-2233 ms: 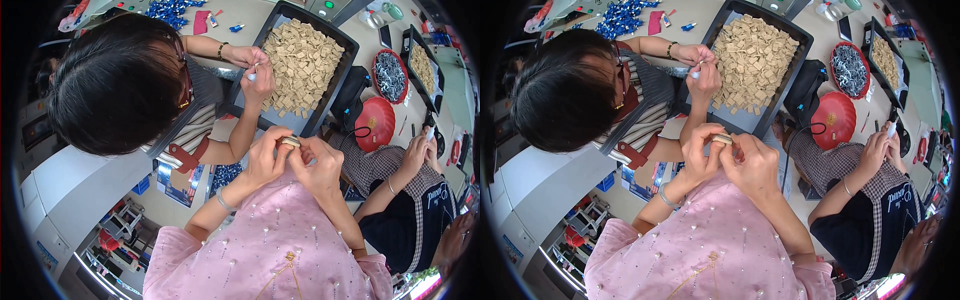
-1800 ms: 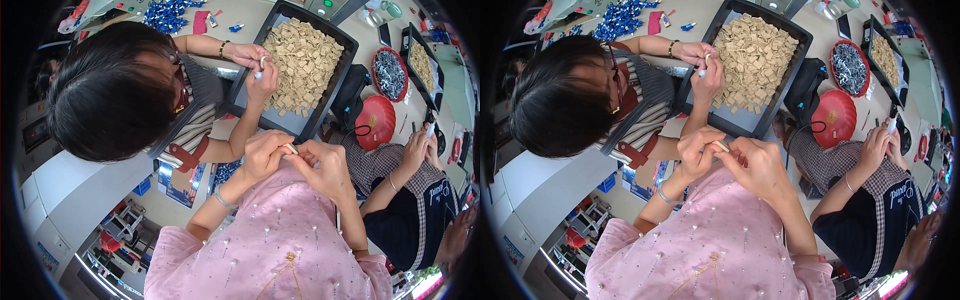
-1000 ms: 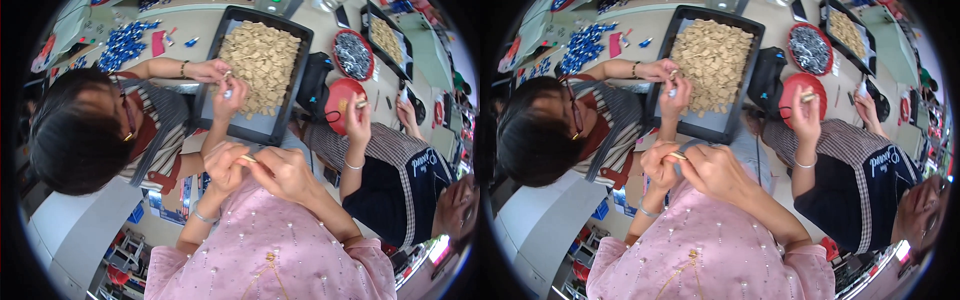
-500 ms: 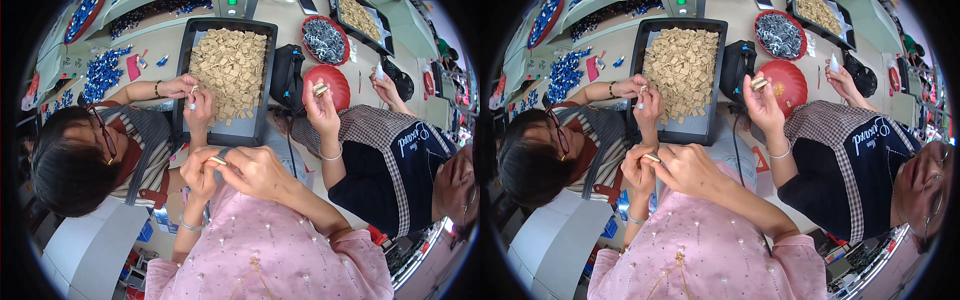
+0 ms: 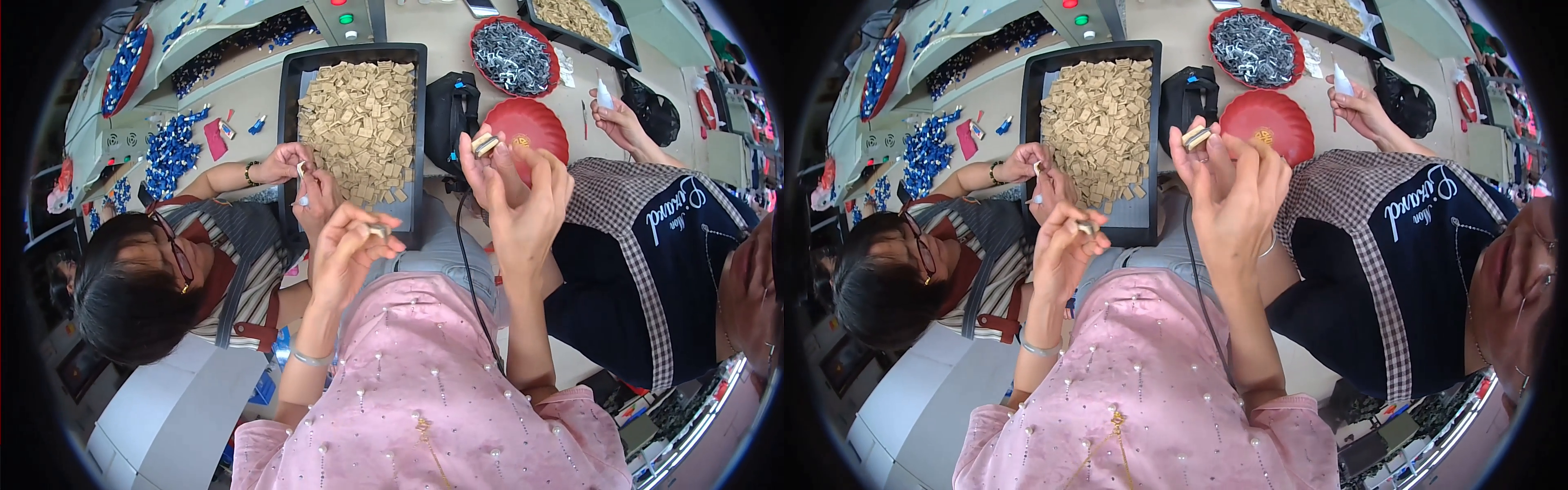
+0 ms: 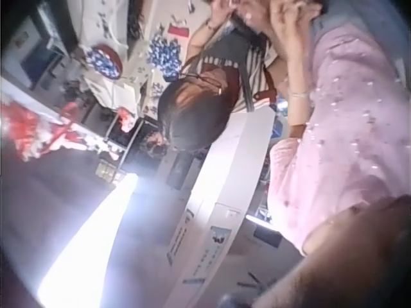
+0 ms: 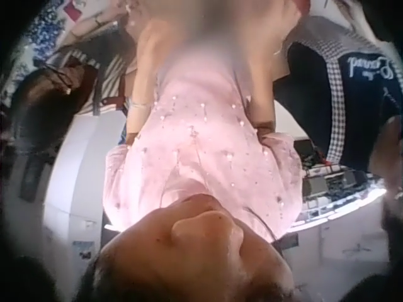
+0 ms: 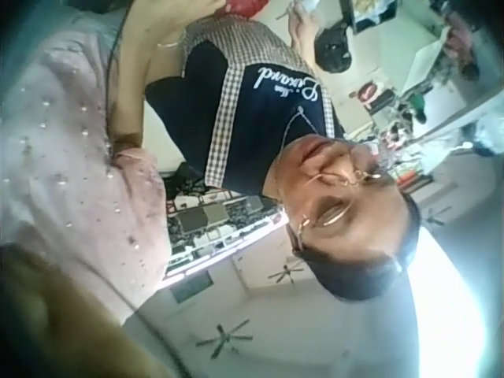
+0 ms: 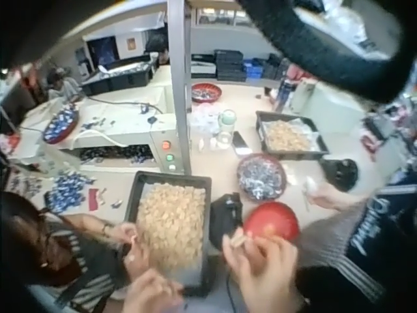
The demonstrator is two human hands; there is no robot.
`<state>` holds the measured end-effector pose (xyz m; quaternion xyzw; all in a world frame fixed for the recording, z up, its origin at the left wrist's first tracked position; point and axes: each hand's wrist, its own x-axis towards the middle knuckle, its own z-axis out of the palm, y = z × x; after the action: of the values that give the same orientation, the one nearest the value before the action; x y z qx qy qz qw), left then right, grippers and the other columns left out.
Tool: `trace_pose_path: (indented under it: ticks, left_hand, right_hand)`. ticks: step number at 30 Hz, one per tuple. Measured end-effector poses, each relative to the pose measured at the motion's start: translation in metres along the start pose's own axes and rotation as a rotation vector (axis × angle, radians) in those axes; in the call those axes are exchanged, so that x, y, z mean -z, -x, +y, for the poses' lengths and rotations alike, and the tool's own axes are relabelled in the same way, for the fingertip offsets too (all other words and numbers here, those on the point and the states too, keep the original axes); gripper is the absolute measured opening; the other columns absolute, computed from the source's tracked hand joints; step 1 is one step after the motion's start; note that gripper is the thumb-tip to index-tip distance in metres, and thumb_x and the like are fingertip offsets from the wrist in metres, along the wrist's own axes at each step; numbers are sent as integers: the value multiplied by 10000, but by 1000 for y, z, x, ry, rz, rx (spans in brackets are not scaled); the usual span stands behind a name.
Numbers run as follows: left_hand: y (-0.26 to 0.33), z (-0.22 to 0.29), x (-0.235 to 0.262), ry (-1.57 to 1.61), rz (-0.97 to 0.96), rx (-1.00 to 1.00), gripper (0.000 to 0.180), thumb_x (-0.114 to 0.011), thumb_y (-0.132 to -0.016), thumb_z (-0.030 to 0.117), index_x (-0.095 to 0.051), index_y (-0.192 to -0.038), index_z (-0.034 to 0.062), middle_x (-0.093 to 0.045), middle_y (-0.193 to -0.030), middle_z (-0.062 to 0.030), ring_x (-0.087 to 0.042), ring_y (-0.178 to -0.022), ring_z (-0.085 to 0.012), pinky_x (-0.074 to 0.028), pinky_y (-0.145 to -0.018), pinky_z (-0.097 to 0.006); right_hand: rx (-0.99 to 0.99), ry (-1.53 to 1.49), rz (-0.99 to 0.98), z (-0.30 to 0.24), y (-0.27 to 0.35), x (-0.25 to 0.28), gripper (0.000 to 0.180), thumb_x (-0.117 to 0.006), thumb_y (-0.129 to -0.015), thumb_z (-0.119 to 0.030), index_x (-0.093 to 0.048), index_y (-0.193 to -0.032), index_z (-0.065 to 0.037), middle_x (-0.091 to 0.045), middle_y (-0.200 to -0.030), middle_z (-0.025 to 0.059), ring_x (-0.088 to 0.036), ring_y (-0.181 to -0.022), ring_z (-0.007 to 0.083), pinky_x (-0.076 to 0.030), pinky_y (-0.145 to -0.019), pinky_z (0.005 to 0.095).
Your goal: The person assembles small plastic shells and metal contacts into electronic components by hand at a factory workbench, using an adhesive applicator to join the parts.
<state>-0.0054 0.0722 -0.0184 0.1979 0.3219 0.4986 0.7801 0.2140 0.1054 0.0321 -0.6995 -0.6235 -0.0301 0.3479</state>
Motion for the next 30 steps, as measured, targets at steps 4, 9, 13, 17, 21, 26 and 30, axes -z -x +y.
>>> trace_pose_path:
  ticks: [4,9,13,17,21,26,30]
  left_hand:
    - [-28,-4,-26,49,-67,103,83,-485,-888,68,-497,-957,23,-581,-978,-170,-626,-759,-238,-536,-728,-319]
    - [-60,5,-30,138,-197,255,81,-504,-886,132,-506,-931,65,-501,-649,-30,-441,-542,-93,-395,-511,-230]
    - [-77,7,-48,-353,-83,232,108,-523,-931,181,-529,-937,73,-457,-575,27,-395,-507,-31,-317,-452,-197]
    - [-90,4,-50,-385,-105,192,147,-544,-932,198,-553,-963,55,-488,-642,34,-378,-502,-31,-312,-451,-195]
    - [-102,3,-56,-474,-86,215,167,-540,-936,202,-565,-981,43,-518,-705,29,-405,-551,-26,-338,-482,-189]
    - [-102,12,-78,-774,-152,-86,209,-601,-904,197,-602,-968,-3,-601,-846,-2,-534,-740,-41,-433,-640,-190]
    - [-87,35,-69,-686,-278,88,206,-667,-860,218,-643,-921,23,-610,-823,28,-484,-657,-4,-369,-540,-170]
  right_hand:
    - [-79,-41,-60,11,-3,-14,335,-687,-717,-132,-586,-1016,-20,-556,-1011,149,-492,-946,325,-364,-828,435]
    - [-66,-99,-105,9,-6,-15,346,-694,-710,-148,-606,-1030,-48,-551,-1006,139,-495,-971,307,-341,-835,423]
    - [-64,-140,-128,16,-10,-16,340,-699,-706,-141,-618,-1026,-58,-555,-998,123,-506,-978,286,-337,-835,415]
    - [-86,-221,-161,21,-11,-16,321,-706,-702,-129,-617,-998,-44,-565,-997,110,-527,-956,271,-335,-839,396]
    - [-5,-232,-92,13,-10,-16,340,-711,-689,-111,-599,-1002,-42,-569,-999,102,-537,-938,276,-338,-835,388]
    - [154,-237,-117,-3,-17,4,403,-684,-669,-32,-574,-1057,-35,-553,-1014,114,-533,-948,291,-383,-828,401]
    - [185,-411,-314,-23,-23,25,446,-615,-676,88,-576,-1105,-26,-544,-1052,125,-563,-892,291,-447,-810,376]
